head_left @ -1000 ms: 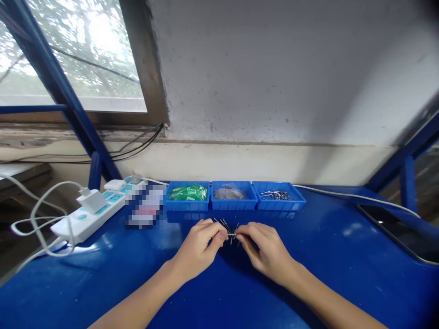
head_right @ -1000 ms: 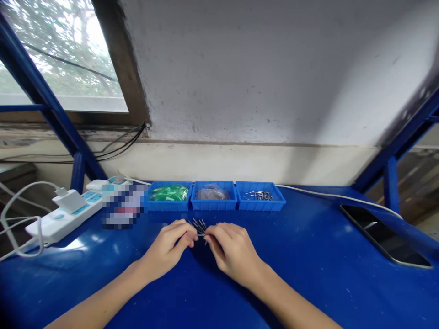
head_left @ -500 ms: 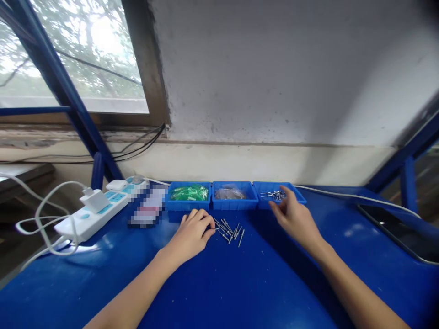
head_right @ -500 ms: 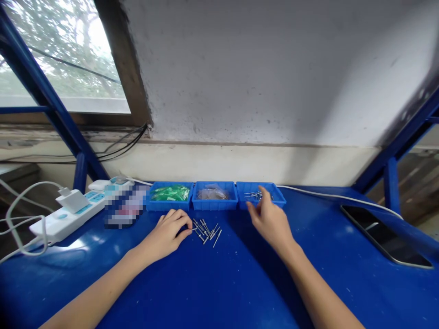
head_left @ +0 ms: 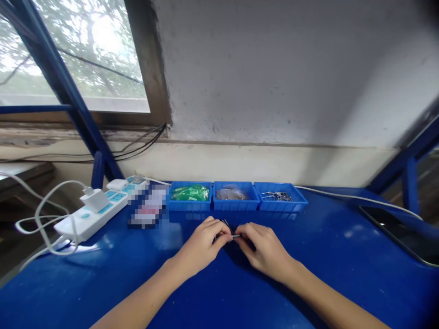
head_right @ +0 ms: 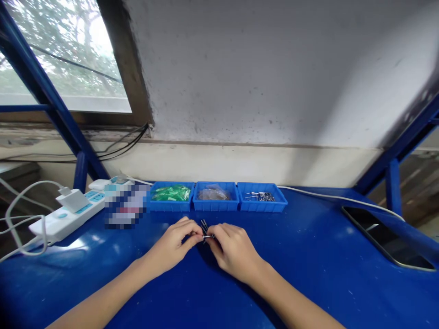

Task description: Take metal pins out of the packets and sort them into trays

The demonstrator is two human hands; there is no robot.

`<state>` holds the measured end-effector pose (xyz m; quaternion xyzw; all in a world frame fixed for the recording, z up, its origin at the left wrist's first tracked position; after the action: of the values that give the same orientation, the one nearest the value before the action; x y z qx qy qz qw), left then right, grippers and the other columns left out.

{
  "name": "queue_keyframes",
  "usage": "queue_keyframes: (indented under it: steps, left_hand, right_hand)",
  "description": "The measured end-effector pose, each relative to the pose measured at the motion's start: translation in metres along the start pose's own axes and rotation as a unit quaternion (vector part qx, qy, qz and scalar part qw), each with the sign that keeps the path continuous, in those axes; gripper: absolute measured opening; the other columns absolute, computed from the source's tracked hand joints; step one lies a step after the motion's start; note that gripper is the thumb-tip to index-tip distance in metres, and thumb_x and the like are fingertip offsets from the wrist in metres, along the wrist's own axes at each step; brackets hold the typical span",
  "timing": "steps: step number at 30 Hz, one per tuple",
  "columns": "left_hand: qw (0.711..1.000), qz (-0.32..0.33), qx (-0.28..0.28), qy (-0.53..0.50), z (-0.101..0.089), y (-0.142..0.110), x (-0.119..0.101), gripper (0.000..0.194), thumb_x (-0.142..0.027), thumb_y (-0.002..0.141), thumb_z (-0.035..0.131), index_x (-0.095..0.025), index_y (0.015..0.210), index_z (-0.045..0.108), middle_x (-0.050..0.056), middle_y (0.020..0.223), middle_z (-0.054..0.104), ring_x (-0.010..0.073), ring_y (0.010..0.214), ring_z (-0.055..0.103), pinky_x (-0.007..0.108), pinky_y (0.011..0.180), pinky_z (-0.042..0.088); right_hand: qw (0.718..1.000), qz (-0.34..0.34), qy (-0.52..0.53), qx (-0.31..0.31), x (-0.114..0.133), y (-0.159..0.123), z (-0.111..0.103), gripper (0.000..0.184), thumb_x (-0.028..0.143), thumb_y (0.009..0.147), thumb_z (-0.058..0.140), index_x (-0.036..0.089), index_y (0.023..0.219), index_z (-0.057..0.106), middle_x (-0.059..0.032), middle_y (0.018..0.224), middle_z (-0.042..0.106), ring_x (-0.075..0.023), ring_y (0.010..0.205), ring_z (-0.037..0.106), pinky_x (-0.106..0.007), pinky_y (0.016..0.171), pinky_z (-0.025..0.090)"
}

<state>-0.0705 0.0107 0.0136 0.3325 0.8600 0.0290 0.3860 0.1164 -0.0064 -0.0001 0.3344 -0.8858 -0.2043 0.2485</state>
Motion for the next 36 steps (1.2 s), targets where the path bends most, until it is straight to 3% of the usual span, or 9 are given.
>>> queue_keyframes:
  steps: [12,15,20,27,30,33,36]
  left_hand:
    - [0.996,0.065,0.049,0.043,-0.012,0.0,-0.004,0.017,-0.017,0.092,0.046,-0.02,0.082,0.059,0.0,0.081,0.063,0.016,0.081,0.051,0.027,0.073,0.04]
    - [0.998,0.047,0.026,0.035,-0.014,-0.001,-0.005,0.019,-0.021,0.091,0.046,-0.02,0.077,0.058,0.0,0.076,0.062,0.0163,0.079,0.052,0.027,0.071,0.042]
    - [0.998,0.051,-0.031,0.016,-0.018,-0.001,-0.007,0.008,-0.022,0.088,0.051,-0.02,0.085,0.058,0.001,0.079,0.062,0.0165,0.081,0.053,0.029,0.073,0.044]
    - [0.995,0.062,-0.066,0.041,-0.019,-0.001,-0.008,0.021,-0.023,0.092,0.046,-0.018,0.075,0.059,0.001,0.071,0.061,0.0152,0.072,0.05,0.028,0.07,0.041]
    - [0.997,0.046,-0.04,0.044,-0.018,0.0,-0.008,0.026,-0.025,0.093,0.045,-0.018,0.072,0.059,0.0,0.069,0.061,0.0147,0.071,0.051,0.027,0.069,0.041]
    - [0.997,0.038,0.025,0.067,-0.022,0.0,-0.005,0.028,-0.025,0.095,0.039,-0.019,0.078,0.061,-0.001,0.073,0.063,0.0152,0.074,0.053,0.028,0.071,0.041]
    - [0.989,0.031,0.09,0.112,-0.029,-0.002,0.004,0.024,-0.019,0.094,0.039,-0.024,0.096,0.063,0.0,0.087,0.064,0.0174,0.083,0.054,0.031,0.076,0.04]
  right_hand:
    - [0.998,-0.042,-0.038,-0.026,0.01,0.0,-0.001,0.015,0.02,0.091,0.045,0.018,0.084,0.058,-0.003,0.069,0.062,-0.0142,0.061,0.055,-0.025,0.059,0.038]
    - [0.998,-0.027,-0.035,-0.042,0.011,0.001,-0.003,0.017,0.022,0.092,0.044,0.018,0.086,0.059,-0.0031,0.067,0.061,-0.0137,0.059,0.054,-0.025,0.057,0.038]
    - [0.998,0.018,-0.003,-0.057,0.008,0.003,-0.006,0.022,0.025,0.093,0.042,0.018,0.082,0.059,-0.0016,0.064,0.058,-0.012,0.055,0.052,-0.024,0.055,0.038]
    - [0.998,0.036,0.026,-0.048,0.009,0.0,-0.006,0.015,0.03,0.09,0.049,0.018,0.097,0.056,-0.0013,0.068,0.06,-0.0128,0.059,0.055,-0.024,0.058,0.041]
    - [0.999,0.002,0.019,-0.035,0.009,0.001,-0.004,0.013,0.025,0.091,0.046,0.018,0.091,0.056,-0.0022,0.069,0.059,-0.0126,0.06,0.053,-0.024,0.057,0.04]
    - [0.999,-0.02,-0.001,-0.042,0.004,0.002,-0.008,0.014,0.021,0.091,0.043,0.017,0.088,0.056,-0.0026,0.067,0.058,-0.0125,0.058,0.052,-0.024,0.056,0.039]
    - [0.992,-0.042,-0.045,-0.106,-0.005,0.0,-0.025,0.015,0.019,0.09,0.042,0.017,0.085,0.056,-0.0019,0.062,0.056,-0.0128,0.055,0.051,-0.025,0.054,0.039]
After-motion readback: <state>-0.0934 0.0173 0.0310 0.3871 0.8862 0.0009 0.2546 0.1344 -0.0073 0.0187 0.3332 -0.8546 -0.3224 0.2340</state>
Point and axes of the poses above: each hand's wrist, its own y-axis towards the middle knuckle, its own z-axis out of the palm, x = y × z, the point moved 1 cm from there along y, towards the middle knuckle
